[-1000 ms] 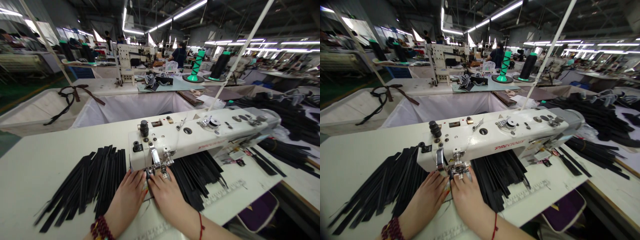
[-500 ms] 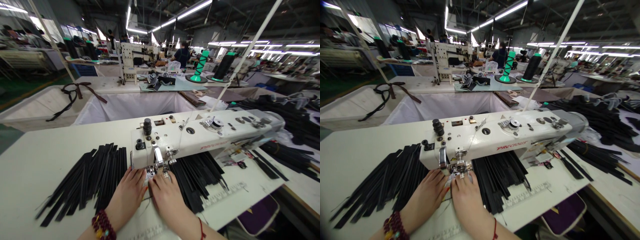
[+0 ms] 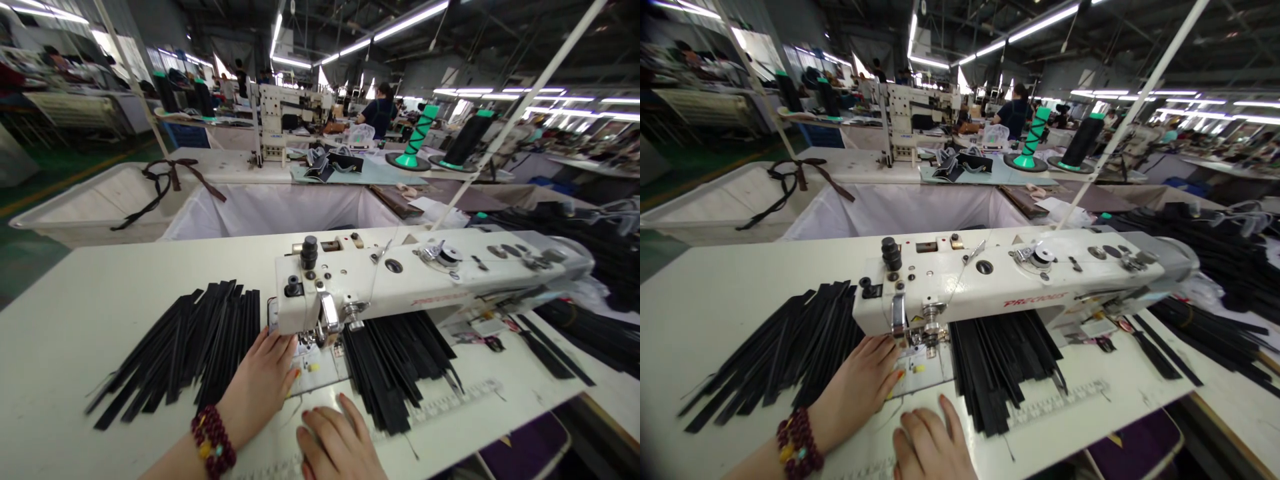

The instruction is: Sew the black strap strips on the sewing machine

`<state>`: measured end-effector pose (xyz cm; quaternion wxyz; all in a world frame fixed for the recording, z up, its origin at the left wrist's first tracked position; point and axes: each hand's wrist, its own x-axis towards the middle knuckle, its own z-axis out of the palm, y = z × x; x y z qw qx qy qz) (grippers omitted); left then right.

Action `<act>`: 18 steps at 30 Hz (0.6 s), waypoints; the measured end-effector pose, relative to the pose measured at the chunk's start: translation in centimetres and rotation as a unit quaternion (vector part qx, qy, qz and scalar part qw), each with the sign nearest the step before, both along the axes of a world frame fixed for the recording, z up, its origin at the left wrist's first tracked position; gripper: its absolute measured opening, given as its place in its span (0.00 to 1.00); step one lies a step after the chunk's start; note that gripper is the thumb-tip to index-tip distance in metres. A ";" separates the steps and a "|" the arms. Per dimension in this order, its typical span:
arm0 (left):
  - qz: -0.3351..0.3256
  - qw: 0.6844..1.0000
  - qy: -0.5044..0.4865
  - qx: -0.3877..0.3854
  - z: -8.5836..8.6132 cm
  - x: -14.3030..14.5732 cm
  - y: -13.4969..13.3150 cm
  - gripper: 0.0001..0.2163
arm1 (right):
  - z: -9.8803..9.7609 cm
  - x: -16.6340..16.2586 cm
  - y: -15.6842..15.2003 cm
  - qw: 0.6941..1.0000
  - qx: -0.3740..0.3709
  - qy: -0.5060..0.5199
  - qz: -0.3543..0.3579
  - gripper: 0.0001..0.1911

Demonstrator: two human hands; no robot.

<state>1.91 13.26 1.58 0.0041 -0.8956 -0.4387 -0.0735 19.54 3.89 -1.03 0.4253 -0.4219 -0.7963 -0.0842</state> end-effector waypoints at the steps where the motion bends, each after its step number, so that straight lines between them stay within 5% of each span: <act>1: 0.001 1.000 0.001 -0.001 0.1 0.0 0.0 0.15 | 0.0 0.1 0.0 1.000 -0.001 -0.004 0.000 0.14; 6: -0.003 1.000 0.007 -0.029 0.6 0.2 0.3 0.14 | -0.5 0.5 -0.1 0.999 0.005 -0.049 0.003 0.08; 12: -0.015 0.998 -0.038 -0.057 1.5 -0.3 0.7 0.14 | -0.5 -0.1 -0.1 1.000 -0.003 -0.004 -0.005 0.14; 18: -0.052 0.990 -0.126 -0.038 3.3 -1.8 5.5 0.14 | -0.4 -0.5 0.1 0.999 0.024 0.026 -0.015 0.17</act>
